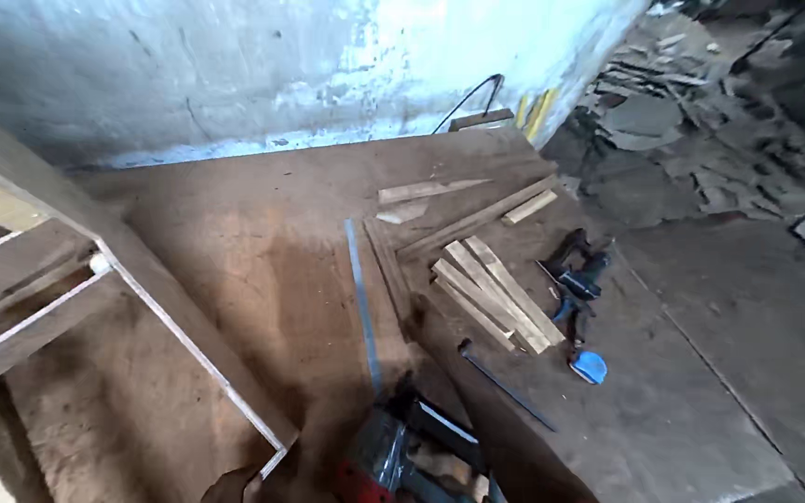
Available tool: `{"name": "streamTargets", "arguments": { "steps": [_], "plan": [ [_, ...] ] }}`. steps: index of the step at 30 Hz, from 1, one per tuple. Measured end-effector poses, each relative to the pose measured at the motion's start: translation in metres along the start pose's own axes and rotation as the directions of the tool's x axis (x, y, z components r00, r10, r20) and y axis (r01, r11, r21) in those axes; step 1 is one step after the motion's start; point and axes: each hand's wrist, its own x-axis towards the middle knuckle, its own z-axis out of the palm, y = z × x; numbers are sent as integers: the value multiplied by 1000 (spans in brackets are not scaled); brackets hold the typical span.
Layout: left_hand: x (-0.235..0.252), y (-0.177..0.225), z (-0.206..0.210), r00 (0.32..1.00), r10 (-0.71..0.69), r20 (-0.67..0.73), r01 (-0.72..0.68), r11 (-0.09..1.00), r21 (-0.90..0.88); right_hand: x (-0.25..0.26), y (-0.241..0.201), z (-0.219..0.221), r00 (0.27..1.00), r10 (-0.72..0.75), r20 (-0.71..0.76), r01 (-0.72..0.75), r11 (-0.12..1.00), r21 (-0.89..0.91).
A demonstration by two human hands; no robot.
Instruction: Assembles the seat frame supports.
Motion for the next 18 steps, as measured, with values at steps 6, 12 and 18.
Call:
{"name": "streamTargets", "arguments": {
  "steps": [6, 12, 18],
  "plan": [
    [-4, 3, -2, 997, -4, -76, 8, 999, 49, -64, -34, 22, 993, 87, 74, -99, 978, 181],
    [-7, 7, -16, 999, -20, 43, 20, 1000, 6, -45, -72, 60, 987, 158, -6, -157, 974, -166],
    [-4, -3, -20, 997, -56, 56, 66, 975, -211, -96, -85, 48, 956, 188, 225, -293, 595, 748]
  ]
}}
